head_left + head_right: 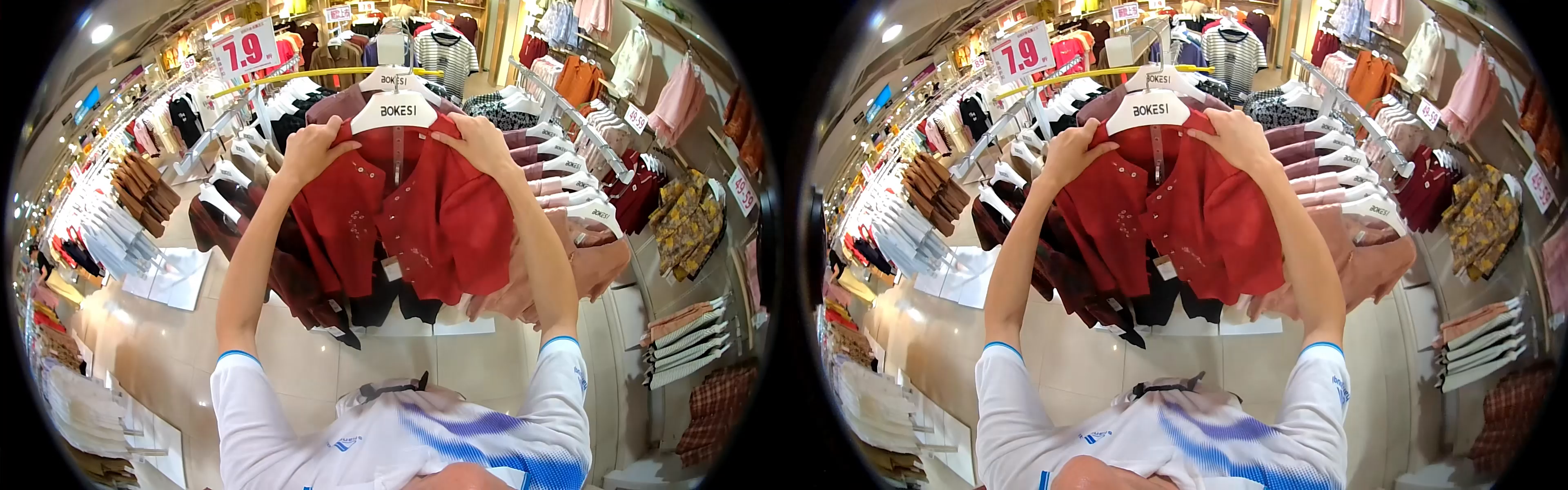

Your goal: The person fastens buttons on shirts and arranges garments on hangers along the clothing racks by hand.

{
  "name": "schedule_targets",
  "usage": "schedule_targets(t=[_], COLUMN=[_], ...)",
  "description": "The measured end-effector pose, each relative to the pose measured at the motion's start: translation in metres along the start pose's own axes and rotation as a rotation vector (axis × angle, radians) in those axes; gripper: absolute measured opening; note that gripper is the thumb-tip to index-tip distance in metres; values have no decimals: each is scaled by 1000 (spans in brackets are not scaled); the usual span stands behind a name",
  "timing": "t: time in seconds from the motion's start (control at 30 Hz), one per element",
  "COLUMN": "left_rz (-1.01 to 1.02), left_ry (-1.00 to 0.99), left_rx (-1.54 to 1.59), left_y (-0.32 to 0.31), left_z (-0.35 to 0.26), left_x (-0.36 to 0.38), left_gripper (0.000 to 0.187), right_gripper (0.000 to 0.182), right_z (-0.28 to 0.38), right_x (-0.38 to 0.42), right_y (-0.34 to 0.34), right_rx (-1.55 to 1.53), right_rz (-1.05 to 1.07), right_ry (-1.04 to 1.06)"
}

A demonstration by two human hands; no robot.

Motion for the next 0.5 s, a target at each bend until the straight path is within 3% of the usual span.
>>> schedule_targets(t=[0.5], left_rz=[-123], left_ry=[-158], left_rx=[-8], left_y=[-5], left_z=[20], left_x=[5], left_gripper=[50], right_gripper=[48], right_z=[-15], right_x=[12], right_y=[-13], right_rx=[14], right_rz=[11], right_ry=[-77])
Point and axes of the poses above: each hand's wrist, its own x-axis away from the middle knuckle, its own y-axis out of the back of the hand, z = x × y, the point moved 5 cm from there along -x, towards the middle knuckle, and after that the axes turned 11 degrees about x, right-handed, at the moved point
